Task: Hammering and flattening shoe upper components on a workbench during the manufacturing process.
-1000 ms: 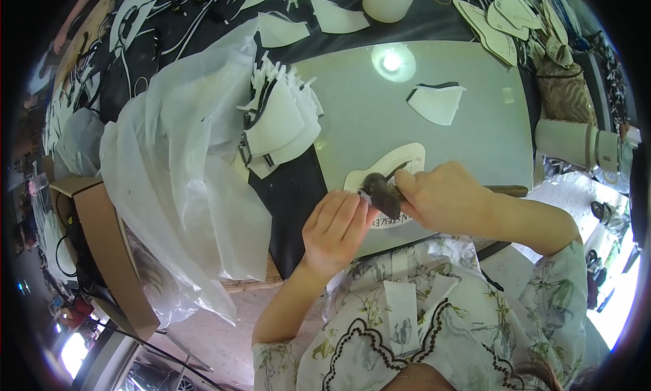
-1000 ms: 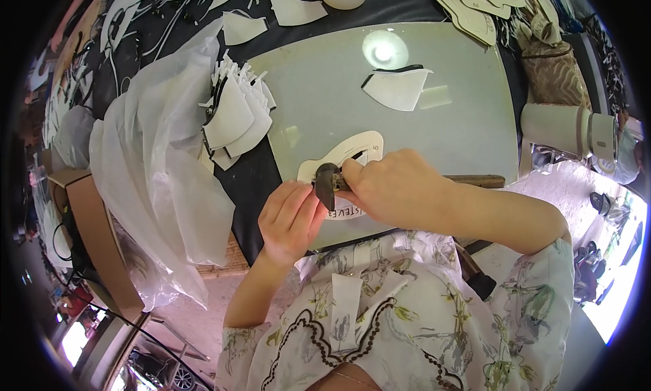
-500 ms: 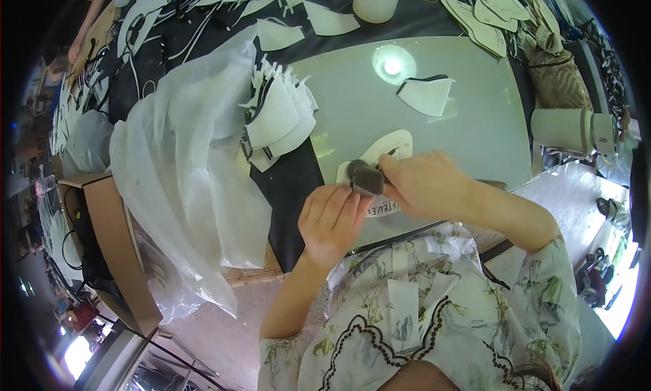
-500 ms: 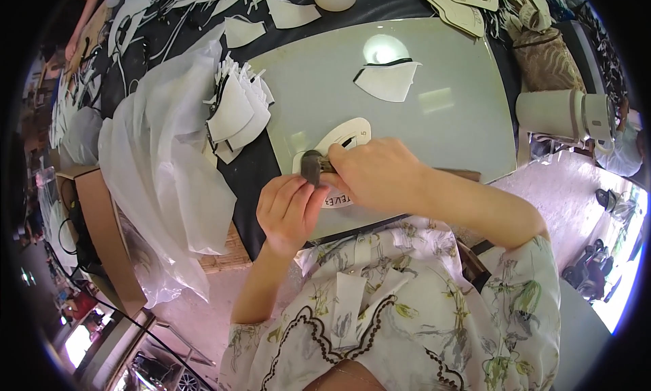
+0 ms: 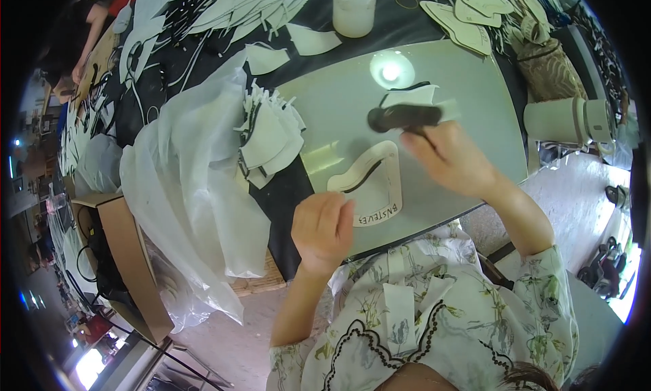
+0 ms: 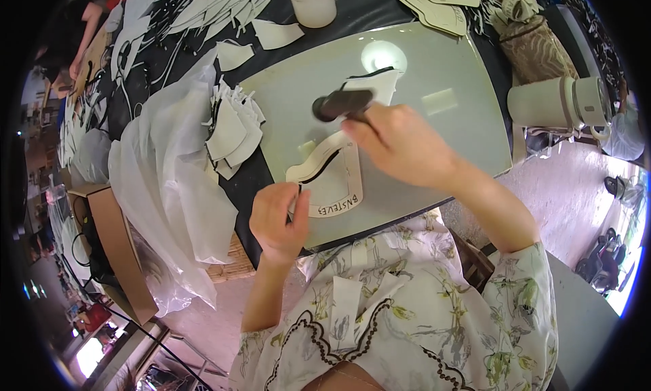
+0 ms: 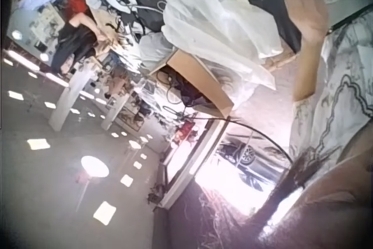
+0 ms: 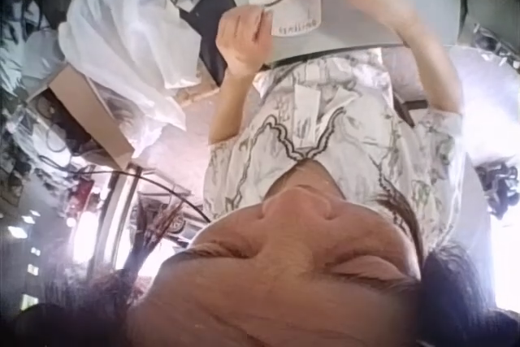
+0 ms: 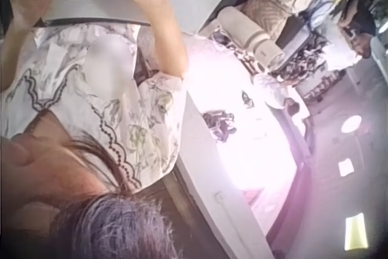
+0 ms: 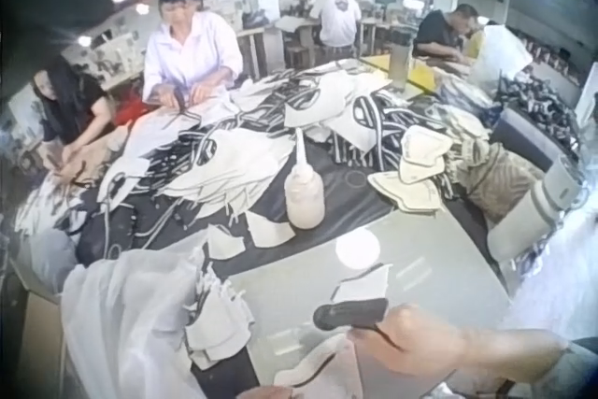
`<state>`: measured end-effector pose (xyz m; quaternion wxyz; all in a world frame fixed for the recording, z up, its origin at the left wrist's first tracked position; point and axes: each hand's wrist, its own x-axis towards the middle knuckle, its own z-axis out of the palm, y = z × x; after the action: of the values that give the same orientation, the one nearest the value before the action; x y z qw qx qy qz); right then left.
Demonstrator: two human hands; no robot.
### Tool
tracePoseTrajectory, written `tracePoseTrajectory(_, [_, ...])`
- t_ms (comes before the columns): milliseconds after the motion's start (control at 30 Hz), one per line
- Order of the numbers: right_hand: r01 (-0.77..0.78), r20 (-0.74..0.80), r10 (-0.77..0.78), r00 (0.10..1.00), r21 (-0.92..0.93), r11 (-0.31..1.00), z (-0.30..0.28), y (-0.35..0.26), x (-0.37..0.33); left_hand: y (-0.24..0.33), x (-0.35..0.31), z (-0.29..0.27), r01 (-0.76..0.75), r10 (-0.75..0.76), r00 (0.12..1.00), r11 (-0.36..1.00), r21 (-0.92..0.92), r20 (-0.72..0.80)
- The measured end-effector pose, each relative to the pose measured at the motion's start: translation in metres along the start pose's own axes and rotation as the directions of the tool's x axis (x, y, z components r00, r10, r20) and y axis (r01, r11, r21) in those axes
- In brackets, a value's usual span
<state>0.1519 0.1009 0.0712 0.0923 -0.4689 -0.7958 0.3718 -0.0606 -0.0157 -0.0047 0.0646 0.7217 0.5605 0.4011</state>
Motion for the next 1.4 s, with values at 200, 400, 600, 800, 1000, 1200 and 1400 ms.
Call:
tracePoseTrajectory(200, [-0.363,0.303,0.204,0.931,0.702,0.613,0.003,0.016,-0.01,0.02,0.048,0.021,-0.016,-0.009,0.965,0.996,0.092,0.262])
tracePoseTrajectory(400, [-0.36,0.315,0.195,0.929,0.645,0.674,0.01,0.03,0.0,0.041,0.059,0.025,-0.052,-0.142,0.862,0.93,0.363,0.486])
tracePoseTrajectory(600, [-0.362,0.341,0.16,0.926,0.692,0.625,0.01,0.037,0.0,0.035,0.054,0.029,-0.024,-0.093,0.937,0.944,0.328,0.338])
tracePoseTrajectory(800, [-0.298,0.29,0.116,0.95,0.733,0.611,0.014,0.04,0.0,0.025,0.06,0.025,0.06,-0.134,0.892,0.982,0.181,0.431])
tracePoseTrajectory(1000, [-0.3,0.279,0.131,0.951,0.737,0.605,0.014,0.038,0.002,0.034,0.054,0.034,-0.091,-0.037,0.938,0.933,0.347,0.345])
tracePoseTrajectory(1200, [-0.288,0.264,0.129,0.956,0.751,0.594,0.015,0.04,-0.001,0.025,0.058,0.03,0.106,-0.131,0.95,0.989,0.099,0.283])
tracePoseTrajectory(1400, [-0.289,0.267,0.128,0.955,0.751,0.594,0.018,0.04,-0.001,0.028,0.047,0.037,0.02,-0.077,0.968,0.972,0.235,0.237])
